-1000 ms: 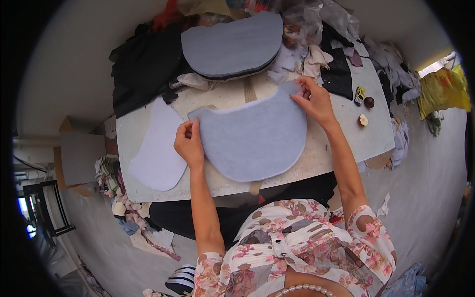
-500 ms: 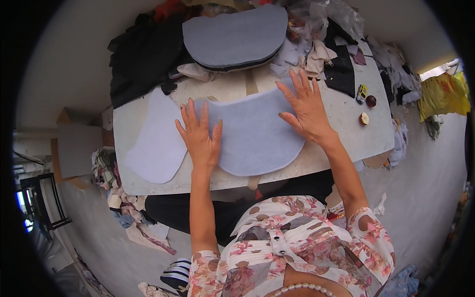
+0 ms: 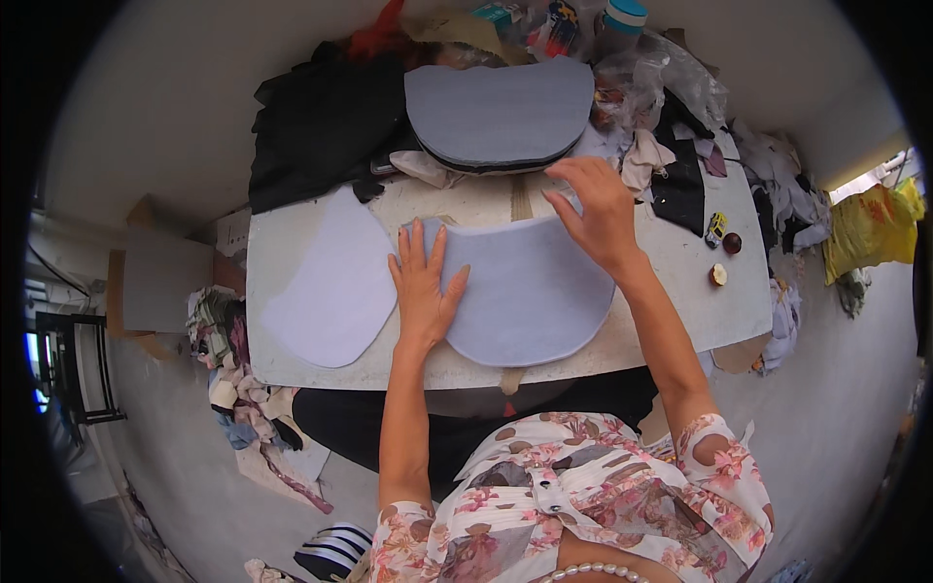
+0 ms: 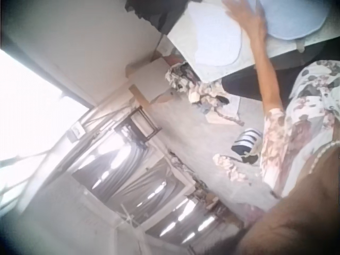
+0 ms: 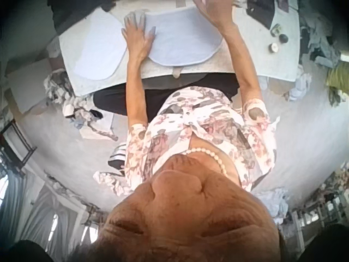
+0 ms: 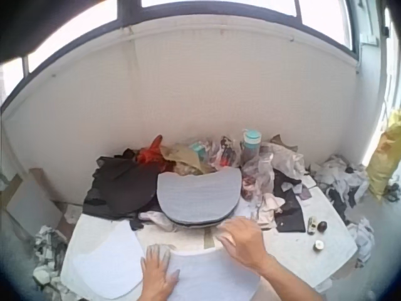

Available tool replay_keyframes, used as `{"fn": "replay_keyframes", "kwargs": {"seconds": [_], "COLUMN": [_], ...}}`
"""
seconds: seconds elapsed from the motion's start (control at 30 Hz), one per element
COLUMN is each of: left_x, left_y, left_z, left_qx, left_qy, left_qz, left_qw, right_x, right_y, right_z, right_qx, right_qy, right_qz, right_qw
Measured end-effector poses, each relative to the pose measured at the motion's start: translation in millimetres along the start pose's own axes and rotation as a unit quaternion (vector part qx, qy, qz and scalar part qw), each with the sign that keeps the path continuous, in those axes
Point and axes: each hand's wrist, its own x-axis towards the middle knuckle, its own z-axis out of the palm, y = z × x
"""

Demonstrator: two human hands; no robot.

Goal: The person repeatedly picks up light blue and white fabric pieces from a table, aligns them, and stacks them into a growing pile. The person handles the pieces one at a time, smoothing and adjusting them before placing them on the stack.

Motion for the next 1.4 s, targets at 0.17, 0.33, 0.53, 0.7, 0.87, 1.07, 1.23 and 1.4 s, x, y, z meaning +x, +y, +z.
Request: {"fn": "replay_keyframes", "kwargs": {"seconds": [0.17,0.33,0.53,0.7,0.87,1.07,1.23,1.4], "left_x": [3,16,76,111,106,88,72,66], "left_y": [5,4,21,12,46,54,39,48], "left_z": [-10,-20,-15,-17,-30,-56,-71,-76], "left_qx": [-0.055,-0.281,-0.778,-0.703,-0.459,-0.339,-0.378,-0.472], "left_qy": [0.148,0.182,0.003,0.084,0.17,0.277,0.319,0.335], "left_qz": [-0.005,-0.053,-0.286,-0.267,-0.089,-0.016,-0.025,-0.056], "left_qw": [0.987,0.941,0.56,0.654,0.867,0.899,0.869,0.814], "right_x": [88,116,87,67,96,115,78,40], "right_y": [-2,6,-12,-38,-17,32,73,45], "right_z": [69,88,46,-16,26,-6,-57,-75], "right_qx": [0.01,-0.045,0.041,0.098,0.14,-0.16,0.197,0.372], "right_qy": [0.015,-0.074,-0.096,-0.345,-0.117,-0.257,-0.125,-0.062], "right_qz": [-0.04,-0.049,-0.128,-0.089,-0.202,-0.186,-0.014,0.11], "right_qw": [0.999,0.995,0.986,0.929,0.962,0.935,0.972,0.92]}}
